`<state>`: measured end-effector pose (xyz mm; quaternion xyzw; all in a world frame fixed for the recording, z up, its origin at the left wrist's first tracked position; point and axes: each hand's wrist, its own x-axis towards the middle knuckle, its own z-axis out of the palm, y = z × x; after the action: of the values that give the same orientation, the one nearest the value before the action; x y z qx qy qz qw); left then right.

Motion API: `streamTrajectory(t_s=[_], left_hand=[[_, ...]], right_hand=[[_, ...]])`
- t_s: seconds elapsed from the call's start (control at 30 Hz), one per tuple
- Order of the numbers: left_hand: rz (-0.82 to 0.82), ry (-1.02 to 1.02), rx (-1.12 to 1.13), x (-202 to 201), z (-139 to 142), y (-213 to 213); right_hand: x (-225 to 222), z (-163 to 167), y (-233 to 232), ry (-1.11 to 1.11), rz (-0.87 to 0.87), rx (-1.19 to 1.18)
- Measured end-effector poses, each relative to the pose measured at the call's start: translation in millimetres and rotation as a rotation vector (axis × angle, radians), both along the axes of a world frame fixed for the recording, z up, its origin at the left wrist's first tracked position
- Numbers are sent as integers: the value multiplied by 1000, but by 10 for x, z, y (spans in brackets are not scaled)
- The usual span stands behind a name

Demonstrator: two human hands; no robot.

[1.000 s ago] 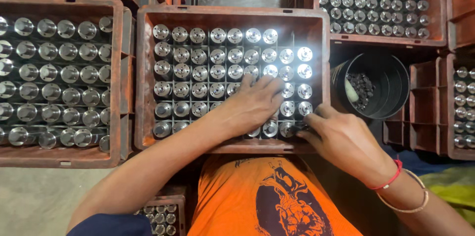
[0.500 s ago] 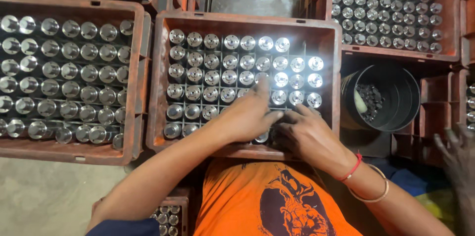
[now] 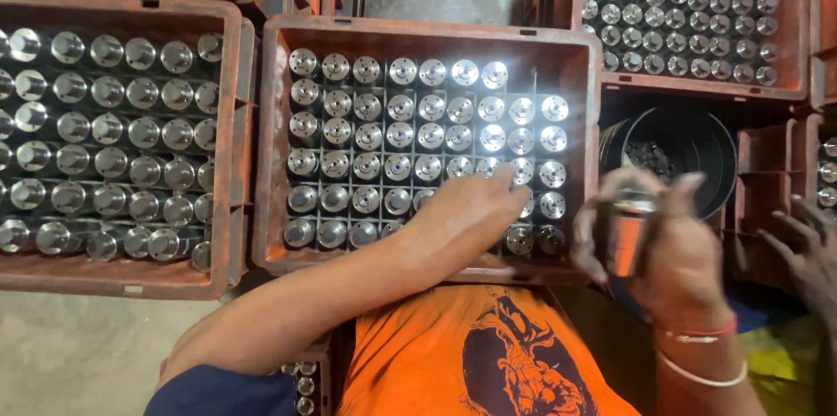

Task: The person sorts small, shiny metal cylindrical parts from a crate into a bucket. They pick up the parts by hand and place them into the container, occasionally using a wooden mallet to tap the parts in the crate.

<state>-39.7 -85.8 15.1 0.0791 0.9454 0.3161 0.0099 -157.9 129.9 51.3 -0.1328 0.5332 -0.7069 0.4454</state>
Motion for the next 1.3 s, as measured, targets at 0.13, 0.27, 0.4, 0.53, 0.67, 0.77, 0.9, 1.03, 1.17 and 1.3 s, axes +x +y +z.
streamTrajectory(t_s=[0.13, 0.27, 0.4, 0.53, 0.67, 0.77, 0.9, 1.03, 1.17, 1.3], left_hand=[[-5, 54, 95, 69, 16, -187], [33, 107, -174, 179, -29, -399], [48, 26, -177, 209, -126, -454], [61, 37, -154, 203, -259, -459], [27, 60, -169, 186, -364, -444], [73, 194, -105, 201, -356, -481], [227, 172, 463, 289, -189, -687], [385, -236, 971, 253, 31, -711], [626, -575, 758, 201, 141, -434], [357, -15, 128, 375, 138, -224]], right_hand=[[128, -75, -161, 641, 271, 544], [291, 45, -350, 1186, 437, 405], [444, -22, -525, 1276, 562, 530], [429, -112, -614, 1438, 563, 589], [358, -120, -701, 1394, 583, 610], [372, -198, -808, 1417, 648, 491], [420, -373, -840, 1372, 642, 362], [443, -443, -861, 1374, 634, 198], [369, -216, -860, 1328, 606, 288], [62, 152, -555, 1083, 499, 252]])
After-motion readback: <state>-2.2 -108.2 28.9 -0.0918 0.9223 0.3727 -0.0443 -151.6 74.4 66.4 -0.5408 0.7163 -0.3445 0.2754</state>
